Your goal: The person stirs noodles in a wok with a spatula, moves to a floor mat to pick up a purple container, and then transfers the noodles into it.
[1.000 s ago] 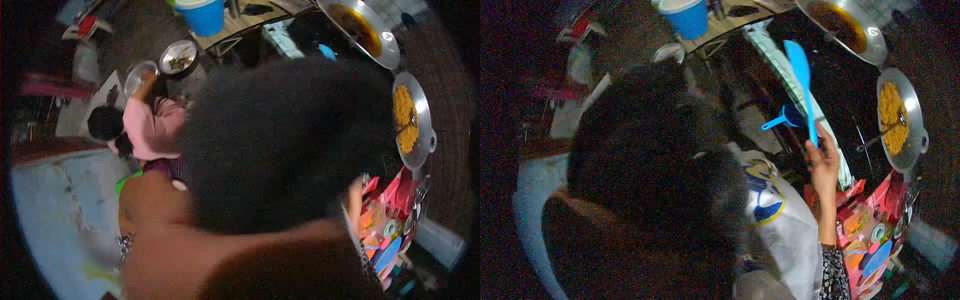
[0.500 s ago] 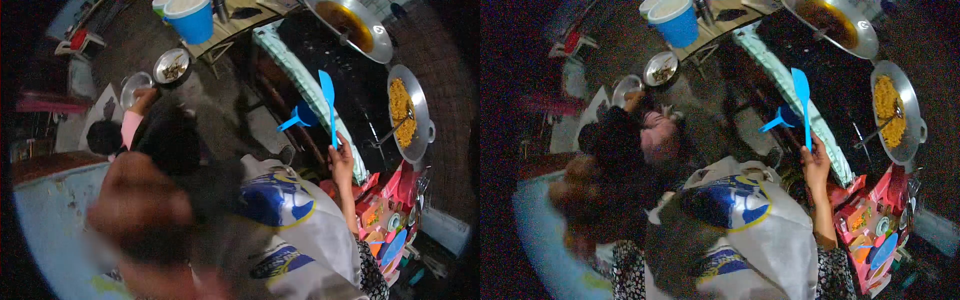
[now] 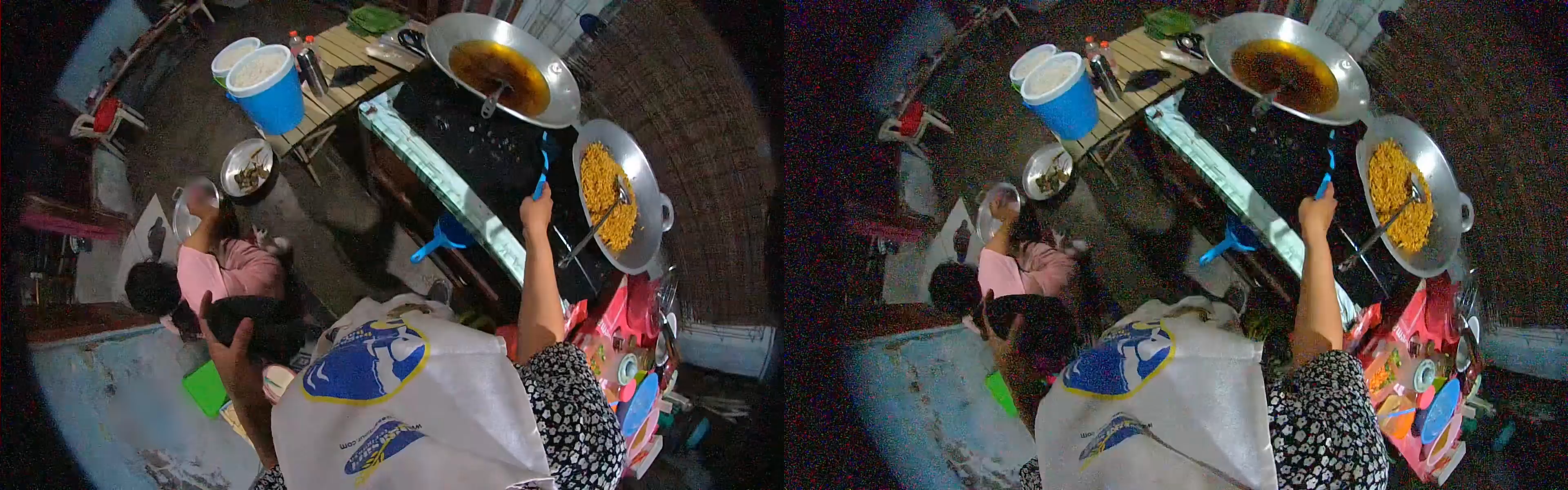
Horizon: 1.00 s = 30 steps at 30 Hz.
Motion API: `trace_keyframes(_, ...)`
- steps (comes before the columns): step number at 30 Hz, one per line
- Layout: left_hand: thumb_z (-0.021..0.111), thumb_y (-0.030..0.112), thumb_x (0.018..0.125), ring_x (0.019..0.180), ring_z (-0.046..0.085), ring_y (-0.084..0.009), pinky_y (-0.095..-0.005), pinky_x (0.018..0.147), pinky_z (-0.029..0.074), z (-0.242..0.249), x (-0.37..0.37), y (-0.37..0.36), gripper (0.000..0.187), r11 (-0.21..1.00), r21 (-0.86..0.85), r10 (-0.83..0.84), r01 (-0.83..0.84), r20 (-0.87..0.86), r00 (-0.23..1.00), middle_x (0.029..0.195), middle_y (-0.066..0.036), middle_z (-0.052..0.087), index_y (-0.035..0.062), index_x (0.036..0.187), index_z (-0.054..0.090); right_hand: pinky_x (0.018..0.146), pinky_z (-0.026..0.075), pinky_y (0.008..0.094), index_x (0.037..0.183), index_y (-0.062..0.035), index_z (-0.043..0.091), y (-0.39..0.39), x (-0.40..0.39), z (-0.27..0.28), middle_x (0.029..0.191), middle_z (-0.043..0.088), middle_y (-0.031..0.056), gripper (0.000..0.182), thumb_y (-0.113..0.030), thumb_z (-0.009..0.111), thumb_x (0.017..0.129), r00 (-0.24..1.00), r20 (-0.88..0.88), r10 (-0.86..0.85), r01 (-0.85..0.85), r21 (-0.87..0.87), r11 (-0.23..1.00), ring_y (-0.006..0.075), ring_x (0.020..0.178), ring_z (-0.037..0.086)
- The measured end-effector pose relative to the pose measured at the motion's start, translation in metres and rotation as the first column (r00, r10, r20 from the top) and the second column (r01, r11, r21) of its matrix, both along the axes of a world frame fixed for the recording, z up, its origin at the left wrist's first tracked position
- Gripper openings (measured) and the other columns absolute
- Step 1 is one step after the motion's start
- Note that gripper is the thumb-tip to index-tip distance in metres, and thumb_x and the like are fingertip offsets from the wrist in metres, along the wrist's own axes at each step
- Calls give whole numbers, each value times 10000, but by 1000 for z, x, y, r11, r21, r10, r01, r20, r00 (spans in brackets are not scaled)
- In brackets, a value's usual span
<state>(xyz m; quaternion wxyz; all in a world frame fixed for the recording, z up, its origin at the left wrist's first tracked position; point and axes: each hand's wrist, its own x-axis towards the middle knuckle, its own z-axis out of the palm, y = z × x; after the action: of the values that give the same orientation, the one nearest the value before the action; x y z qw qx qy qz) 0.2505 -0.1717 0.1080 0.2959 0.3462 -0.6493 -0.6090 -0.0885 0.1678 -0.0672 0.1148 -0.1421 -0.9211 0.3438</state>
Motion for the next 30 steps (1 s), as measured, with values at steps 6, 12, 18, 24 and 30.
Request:
trace_keyframes(6,543,-29,680,866,526,-183,-287,749,468,-13,3,-8,634,972,234,44,-22,-90,995,974,-87,495,65,1262,310,809,419,439,1220,-156,401,3,-31,8,1080,507,200,525,-189,510,707,988,130,-79,30,341,940,377,954,514)
trace_keyframes(12,496,94,628,917,530,-232,-320,796,465,-29,-5,-18,646,897,439,56,59,-244,968,1030,-116,496,16,1245,322,679,450,306,992,-25,544,-35,23,-5,912,581,112,238,-133,548,780,807,-209,553,-554,58,830,189,748,571)
trace_keyframes(18,530,71,534,1142,410,-259,-347,969,310,-98,-56,-18,736,707,259,-572,658,-338,747,1267,-120,383,54,1251,367,549,468,247,897,-48,558,-186,166,39,665,568,52,167,-177,454,881,367,120,922,-526,-791,312,127,595,562)
trace_keyframes(24,491,69,683,1123,418,-300,-363,956,294,-135,-99,47,475,745,-356,-640,564,-144,755,1172,-160,466,44,1157,472,713,463,412,929,-10,591,-185,195,-92,917,593,212,316,-231,497,723,612,51,789,-624,-581,522,326,859,590)
trace_keyframes(30,426,41,756,1062,458,-202,-294,882,363,-171,-105,54,390,709,336,-563,621,-262,784,1111,-105,518,37,1144,464,795,409,393,1016,16,493,-166,222,41,985,560,192,316,-62,512,710,415,413,811,-703,-420,574,287,984,531)
